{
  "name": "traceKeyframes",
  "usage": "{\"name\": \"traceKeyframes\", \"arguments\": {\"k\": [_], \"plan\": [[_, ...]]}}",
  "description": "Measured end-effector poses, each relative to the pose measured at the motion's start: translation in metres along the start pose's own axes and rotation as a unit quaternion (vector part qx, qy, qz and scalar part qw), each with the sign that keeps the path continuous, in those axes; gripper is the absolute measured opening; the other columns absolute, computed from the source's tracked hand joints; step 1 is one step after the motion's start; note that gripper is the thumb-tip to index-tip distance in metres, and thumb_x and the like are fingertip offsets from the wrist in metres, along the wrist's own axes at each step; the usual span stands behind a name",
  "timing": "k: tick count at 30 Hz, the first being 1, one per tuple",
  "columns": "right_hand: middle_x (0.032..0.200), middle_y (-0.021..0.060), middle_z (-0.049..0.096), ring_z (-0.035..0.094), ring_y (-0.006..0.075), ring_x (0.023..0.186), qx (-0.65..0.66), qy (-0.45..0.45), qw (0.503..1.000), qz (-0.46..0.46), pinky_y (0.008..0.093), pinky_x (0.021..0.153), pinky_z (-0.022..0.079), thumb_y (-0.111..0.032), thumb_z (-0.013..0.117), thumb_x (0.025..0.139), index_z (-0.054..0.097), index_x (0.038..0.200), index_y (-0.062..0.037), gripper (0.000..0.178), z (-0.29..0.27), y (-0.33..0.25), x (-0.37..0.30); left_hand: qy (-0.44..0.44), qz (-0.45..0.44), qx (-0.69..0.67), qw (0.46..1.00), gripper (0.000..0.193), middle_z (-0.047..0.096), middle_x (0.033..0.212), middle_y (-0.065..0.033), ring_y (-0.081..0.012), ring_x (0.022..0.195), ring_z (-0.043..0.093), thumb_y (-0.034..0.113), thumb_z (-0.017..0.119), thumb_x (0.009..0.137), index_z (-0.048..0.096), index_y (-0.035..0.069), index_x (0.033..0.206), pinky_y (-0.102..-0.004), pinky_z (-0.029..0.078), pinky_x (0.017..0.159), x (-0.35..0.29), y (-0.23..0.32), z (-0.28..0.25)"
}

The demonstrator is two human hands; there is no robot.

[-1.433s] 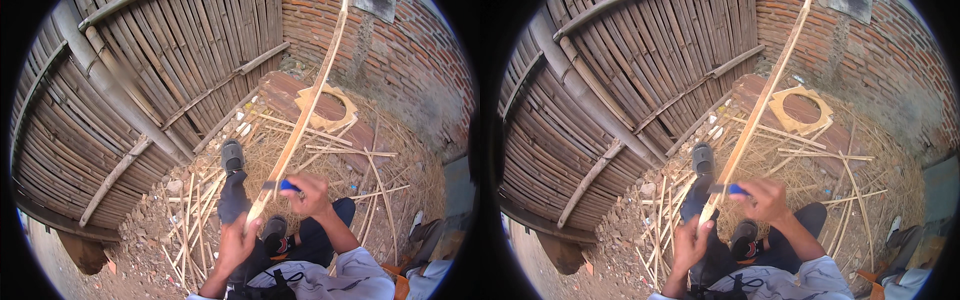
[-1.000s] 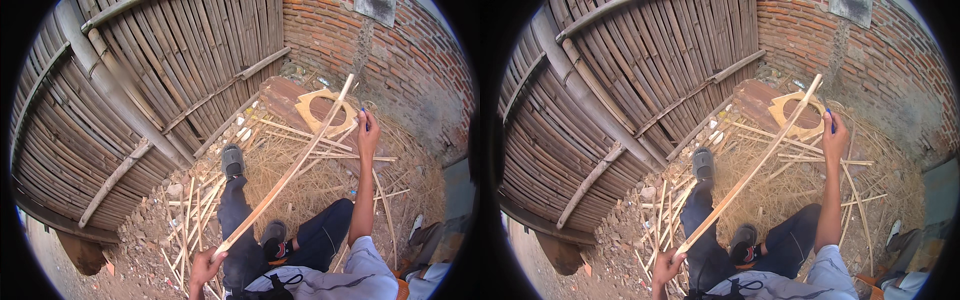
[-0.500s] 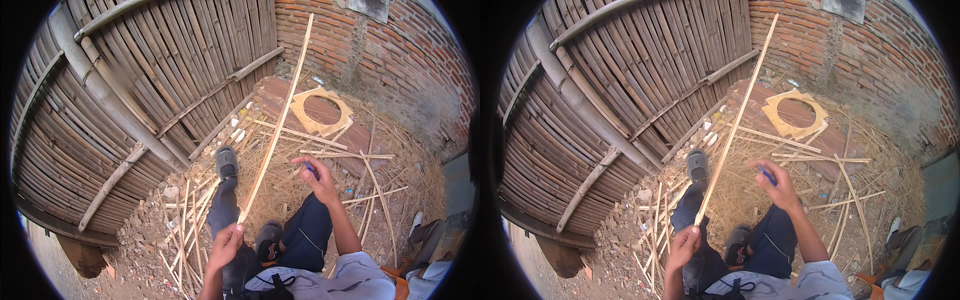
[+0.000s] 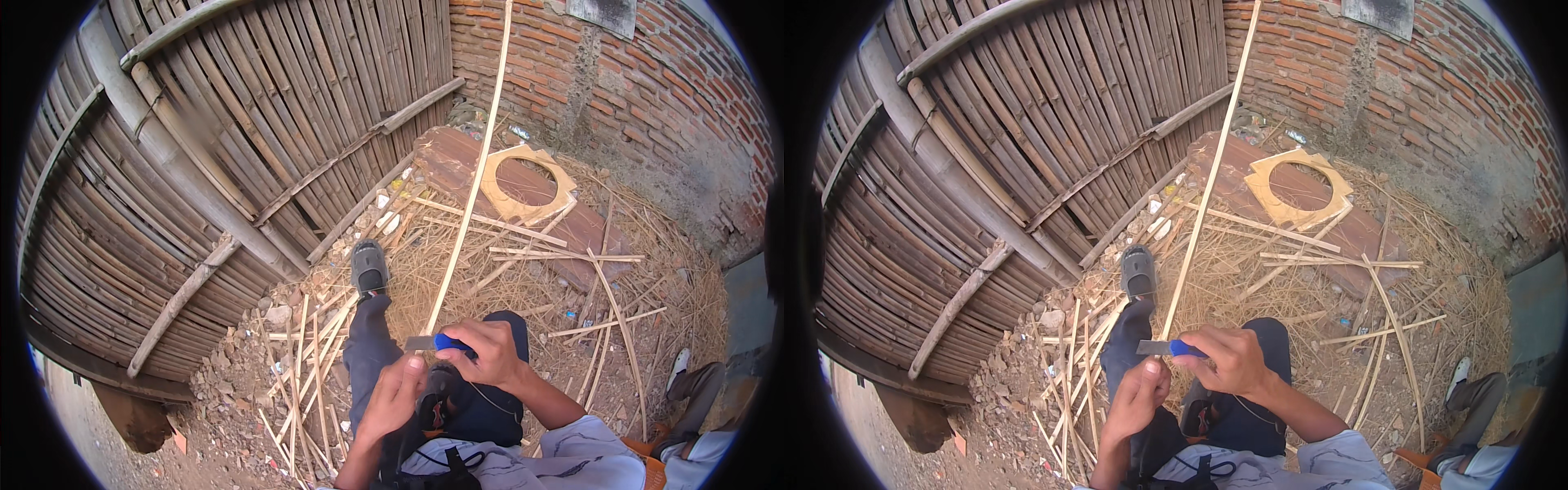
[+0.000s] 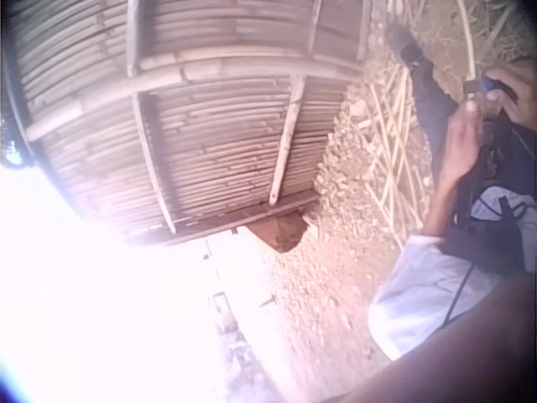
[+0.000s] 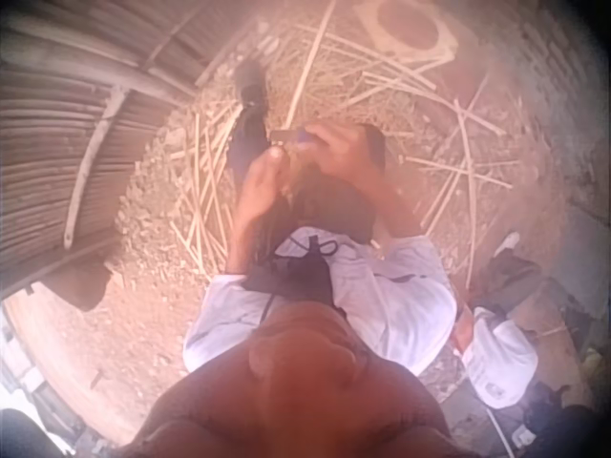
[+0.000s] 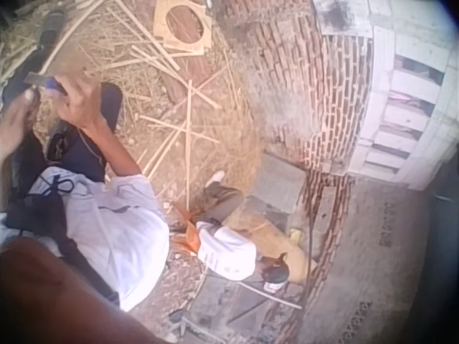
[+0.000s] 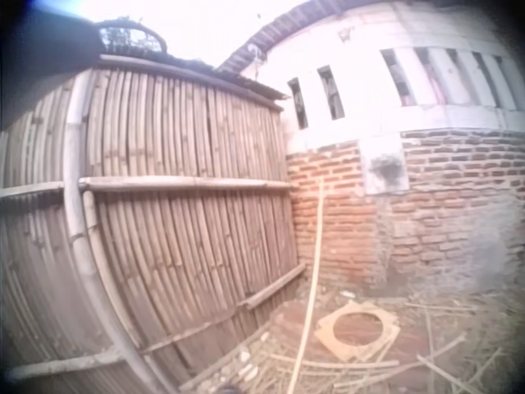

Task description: The person sits on the ground and uses a knife to shave a long, thin strip of bamboo. They hold the bamboo with their left hand and scrape the surface with the knife in their right hand, creating fine shavings that fall to the ground.

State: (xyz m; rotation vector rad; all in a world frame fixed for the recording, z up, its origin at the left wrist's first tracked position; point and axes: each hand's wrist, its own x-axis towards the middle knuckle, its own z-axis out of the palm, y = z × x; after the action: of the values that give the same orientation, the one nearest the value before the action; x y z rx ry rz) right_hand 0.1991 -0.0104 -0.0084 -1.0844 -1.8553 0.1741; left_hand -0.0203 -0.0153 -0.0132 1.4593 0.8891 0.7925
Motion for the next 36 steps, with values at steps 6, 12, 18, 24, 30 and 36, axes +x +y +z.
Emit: {"name": "traceKeyframes", "arguments": {"k": [6,12,18,24,30,36], "plan": [[0.081,0.0071,0.074,0.073,0.0250,0.063,-0.007,0.021,1.000,0.011,0.0337,0.053,0.054,-0.031,0.086,0.089,0.077,0.100,-0.0061,0.028,0.002,-0.001,0.005,0.034,0.021,0.082,0.996,0.048,0.048,0.065,-0.0051,-0.0169,0.059,0.045,0.034,0.037,0.120,0.054,0.000,0.090,-0.0363,0.039,0.057,0.007,0.015,0.005],[0.082,0.0080,0.076,0.074,0.0257,0.065,-0.063,0.070,0.995,0.019,0.0345,0.056,0.056,-0.028,0.084,0.091,0.079,0.100,-0.0061,0.024,0.004,0.013,0.007,0.037,0.005,0.135,0.990,0.051,0.047,0.062,-0.0058,-0.0180,0.057,0.045,0.033,0.037,0.120,0.053,0.000,0.085,-0.0376,0.039,0.057,0.008,0.014,0.003],[0.074,0.0034,0.067,0.056,0.0108,0.063,-0.137,0.256,0.914,0.285,0.0295,0.057,0.039,-0.028,0.068,0.107,0.076,0.104,0.0006,0.030,-0.081,0.125,0.025,-0.003,-0.066,0.144,0.987,0.041,0.055,0.065,-0.0150,-0.0290,0.057,0.053,0.029,0.049,0.116,0.058,-0.002,0.091,-0.0416,0.044,0.059,-0.043,0.000,-0.016],[0.080,-0.0053,0.055,0.046,0.0046,0.070,0.086,0.263,0.932,0.233,0.0252,0.061,0.033,-0.039,0.068,0.107,0.068,0.109,-0.0018,0.037,-0.062,0.103,-0.004,0.067,-0.051,0.174,0.981,0.033,0.058,0.063,-0.0157,-0.0241,0.053,0.054,0.024,0.062,0.111,0.062,-0.003,0.092,-0.0398,0.044,0.055,-0.038,-0.006,-0.030],[0.079,-0.0036,0.053,0.043,0.0031,0.065,0.303,0.126,0.907,0.264,0.0226,0.059,0.032,-0.050,0.069,0.104,0.065,0.125,-0.0007,0.053,0.012,0.029,-0.017,0.095,-0.016,0.176,0.980,0.035,0.056,0.060,-0.0052,-0.0100,0.056,0.050,0.024,0.065,0.110,0.061,0.000,0.085,-0.0324,0.040,0.053,-0.027,-0.009,-0.022],[0.077,0.0005,0.055,0.041,0.0057,0.059,0.378,0.231,0.842,0.306,0.0246,0.053,0.029,-0.059,0.043,0.112,0.063,0.119,-0.0004,0.062,0.054,0.002,-0.036,0.107,0.015,0.158,0.982,0.030,0.056,0.061,-0.0053,-0.0096,0.056,0.051,0.020,0.067,0.109,0.062,-0.001,0.087,-0.0316,0.040,0.053,-0.030,0.005,-0.020]]}}
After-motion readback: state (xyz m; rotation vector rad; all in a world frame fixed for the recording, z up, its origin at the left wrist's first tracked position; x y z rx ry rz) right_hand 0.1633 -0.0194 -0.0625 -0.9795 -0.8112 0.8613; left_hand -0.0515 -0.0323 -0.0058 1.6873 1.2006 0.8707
